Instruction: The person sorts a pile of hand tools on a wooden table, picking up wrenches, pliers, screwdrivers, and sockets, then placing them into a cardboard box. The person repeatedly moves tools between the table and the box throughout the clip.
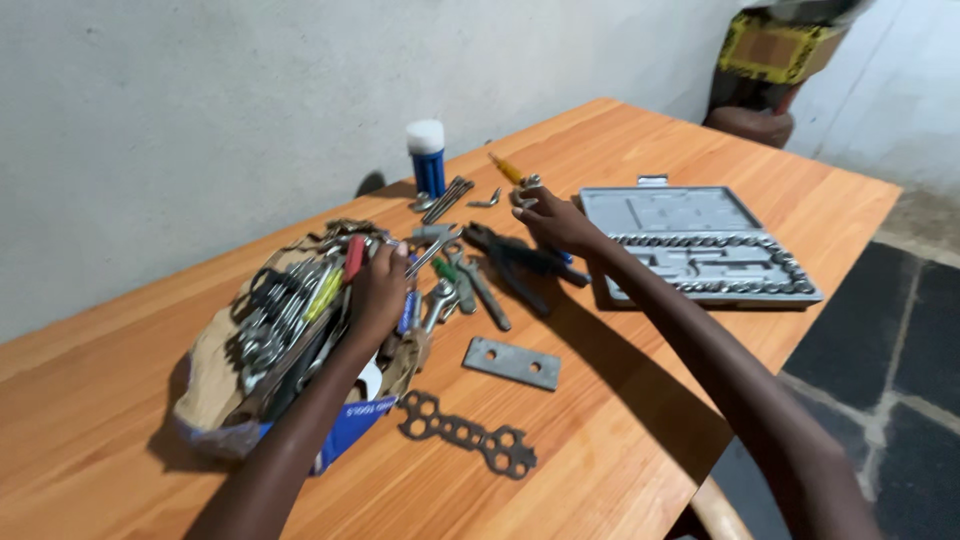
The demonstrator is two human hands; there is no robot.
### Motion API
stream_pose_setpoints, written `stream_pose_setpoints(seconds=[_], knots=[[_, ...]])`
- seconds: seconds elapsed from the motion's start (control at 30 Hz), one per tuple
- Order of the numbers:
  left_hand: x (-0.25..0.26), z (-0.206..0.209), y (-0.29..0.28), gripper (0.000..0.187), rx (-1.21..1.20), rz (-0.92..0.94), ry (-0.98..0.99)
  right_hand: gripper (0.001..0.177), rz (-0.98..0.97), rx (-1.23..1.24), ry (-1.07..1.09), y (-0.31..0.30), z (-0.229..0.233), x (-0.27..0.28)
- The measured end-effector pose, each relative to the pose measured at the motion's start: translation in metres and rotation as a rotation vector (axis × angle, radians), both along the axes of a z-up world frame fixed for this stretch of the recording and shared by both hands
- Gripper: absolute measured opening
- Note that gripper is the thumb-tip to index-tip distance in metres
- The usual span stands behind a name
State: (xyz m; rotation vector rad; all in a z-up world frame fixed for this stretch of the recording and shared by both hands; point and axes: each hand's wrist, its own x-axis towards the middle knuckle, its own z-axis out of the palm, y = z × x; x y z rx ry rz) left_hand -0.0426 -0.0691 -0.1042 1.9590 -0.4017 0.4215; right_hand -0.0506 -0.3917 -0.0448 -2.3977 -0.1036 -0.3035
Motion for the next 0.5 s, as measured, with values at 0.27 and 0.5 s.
stream_pose_setpoints(seconds=[0.27,0.5], knots=[[-0.010,0.008,-0.003,0.042,0.001,0.010,0.064,0.049,0.031,0.196,-0.272,-0.016,0.022,-0.028],[-0.011,0.011,-0.002,0.040,-0.008,-0.004,0.026,0.046,0.719,-0.070,-0.025,-0.001,0.042,-0.074]])
